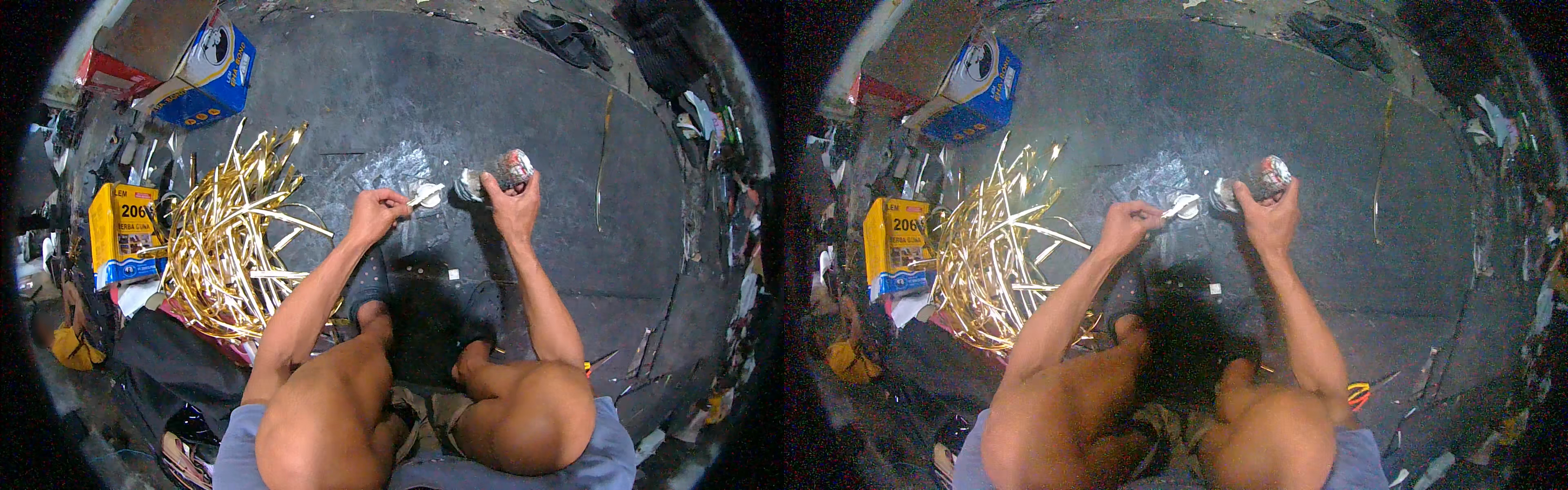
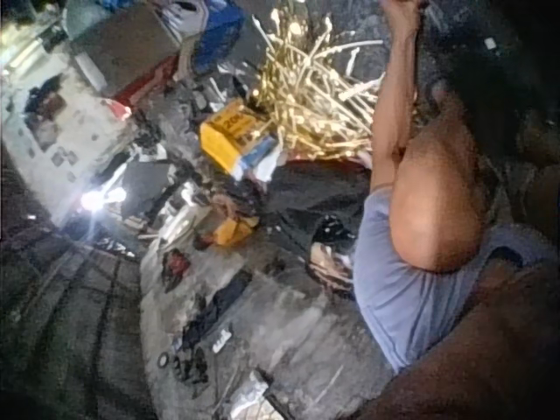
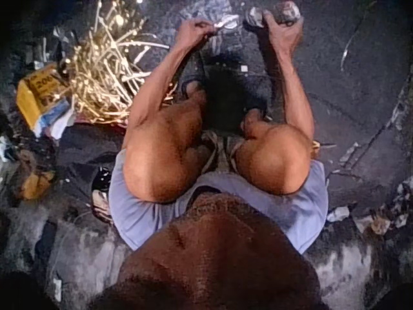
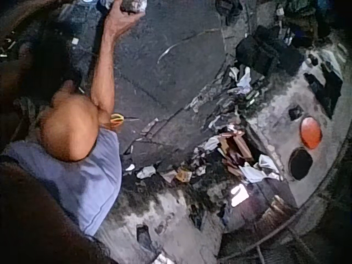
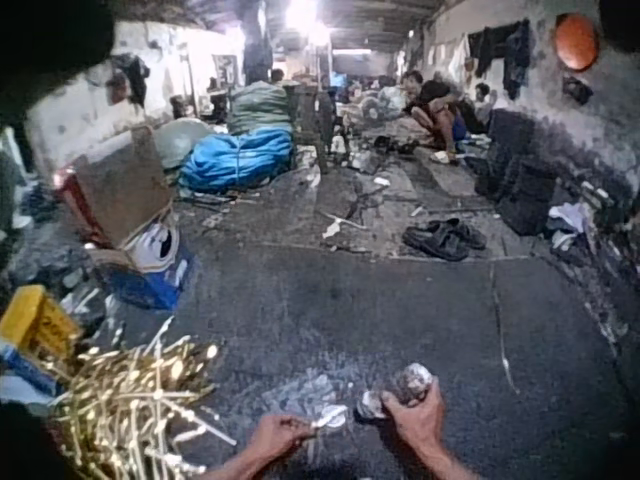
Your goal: The person sits on the floor and repeatedly wraps thin gold and white strips around a small cylindrical object. They place each wrapped strip on the floor beside them. The workspace is cluttered with boxes and loose strips.
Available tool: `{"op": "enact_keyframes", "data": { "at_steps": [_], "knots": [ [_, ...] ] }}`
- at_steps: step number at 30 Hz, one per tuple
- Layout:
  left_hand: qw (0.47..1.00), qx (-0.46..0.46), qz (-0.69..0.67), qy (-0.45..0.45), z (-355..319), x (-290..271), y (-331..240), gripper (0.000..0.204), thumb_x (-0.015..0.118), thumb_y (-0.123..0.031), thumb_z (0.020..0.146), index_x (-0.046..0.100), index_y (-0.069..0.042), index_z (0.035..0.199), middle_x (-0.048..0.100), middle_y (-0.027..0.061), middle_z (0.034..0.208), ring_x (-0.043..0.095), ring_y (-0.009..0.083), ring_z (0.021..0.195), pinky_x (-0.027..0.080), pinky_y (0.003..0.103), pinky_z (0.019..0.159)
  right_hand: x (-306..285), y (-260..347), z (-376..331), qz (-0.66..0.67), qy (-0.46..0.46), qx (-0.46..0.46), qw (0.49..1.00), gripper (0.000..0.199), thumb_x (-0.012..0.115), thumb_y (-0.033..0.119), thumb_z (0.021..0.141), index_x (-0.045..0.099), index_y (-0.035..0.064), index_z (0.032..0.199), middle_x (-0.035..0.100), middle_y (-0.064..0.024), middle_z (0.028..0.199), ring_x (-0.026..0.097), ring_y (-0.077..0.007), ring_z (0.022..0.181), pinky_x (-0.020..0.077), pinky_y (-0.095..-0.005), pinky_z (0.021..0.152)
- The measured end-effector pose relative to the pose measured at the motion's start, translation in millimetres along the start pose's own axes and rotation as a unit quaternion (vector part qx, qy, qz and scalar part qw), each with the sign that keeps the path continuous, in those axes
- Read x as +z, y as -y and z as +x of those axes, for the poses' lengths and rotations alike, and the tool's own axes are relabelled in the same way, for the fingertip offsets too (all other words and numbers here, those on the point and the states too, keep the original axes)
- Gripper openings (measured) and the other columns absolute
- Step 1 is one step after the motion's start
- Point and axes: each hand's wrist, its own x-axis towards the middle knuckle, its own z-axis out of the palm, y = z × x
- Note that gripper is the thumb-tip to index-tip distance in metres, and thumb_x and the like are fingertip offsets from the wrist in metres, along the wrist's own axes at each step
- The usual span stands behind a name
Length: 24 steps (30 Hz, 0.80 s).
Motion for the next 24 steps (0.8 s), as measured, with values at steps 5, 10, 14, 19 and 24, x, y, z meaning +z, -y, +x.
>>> {"op": "enact_keyframes", "data": {
  "at_steps": [5,10,14,19,24],
  "knots": [
    [0.997,0.037,0.062,-0.009,31,11,25,0.018,0.068,-0.010,0.085,0.080,-0.003,0.097,0.077,0.0104,0.091,0.067,0.0148,0.083,0.051,0.030,0.077,32,21,-16,0.034,0.077,-0.081,0.993,0.057,0.088,0.028,0.076,0.054,0.0025,0.114,0.074,-0.0134,0.096,0.072,-0.0200,0.080,0.0569,-0.0350,0.071],
    [0.991,0.069,0.108,-0.041,43,27,16,0.018,0.066,-0.013,0.082,0.069,-0.001,0.095,0.067,0.0058,0.077,0.060,0.0127,0.074,0.049,0.032,0.068,46,7,-19,-0.041,0.127,-0.117,0.984,0.063,0.087,0.033,0.077,0.052,0.0022,0.119,0.073,-0.0166,0.092,0.073,-0.0274,0.081,0.0569,-0.0407,0.071],
    [0.988,0.057,0.142,-0.015,53,16,15,0.023,0.068,-0.013,0.079,0.067,-0.003,0.100,0.068,0.0082,0.085,0.064,0.0170,0.081,0.051,0.035,0.076,62,-13,-26,-0.100,0.135,-0.202,0.965,0.069,0.083,0.035,0.080,0.049,0.0010,0.128,0.071,-0.0207,0.094,0.072,-0.0392,0.085,0.0577,-0.0464,0.072],
    [0.940,0.311,0.139,-0.029,27,19,-9,0.055,0.073,-0.008,0.075,0.059,-0.004,0.128,0.064,0.0185,0.124,0.061,0.0334,0.120,0.046,0.041,0.103,65,-21,-37,-0.120,0.144,-0.275,0.943,0.062,0.080,0.022,0.081,0.048,0.0027,0.131,0.061,-0.0237,0.122,0.066,-0.0440,0.104,0.0568,-0.0500,0.082],
    [0.962,0.258,0.095,0.005,14,23,-26,0.073,0.085,-0.013,0.072,0.052,-0.003,0.137,0.067,0.0208,0.119,0.062,0.0380,0.119,0.047,0.043,0.103,42,-11,-18,-0.056,0.275,-0.126,0.951,0.057,0.077,0.006,0.079,0.051,0.0056,0.130,0.067,-0.0184,0.119,0.067,-0.0326,0.107,0.0548,-0.0414,0.086]
  ]
}}
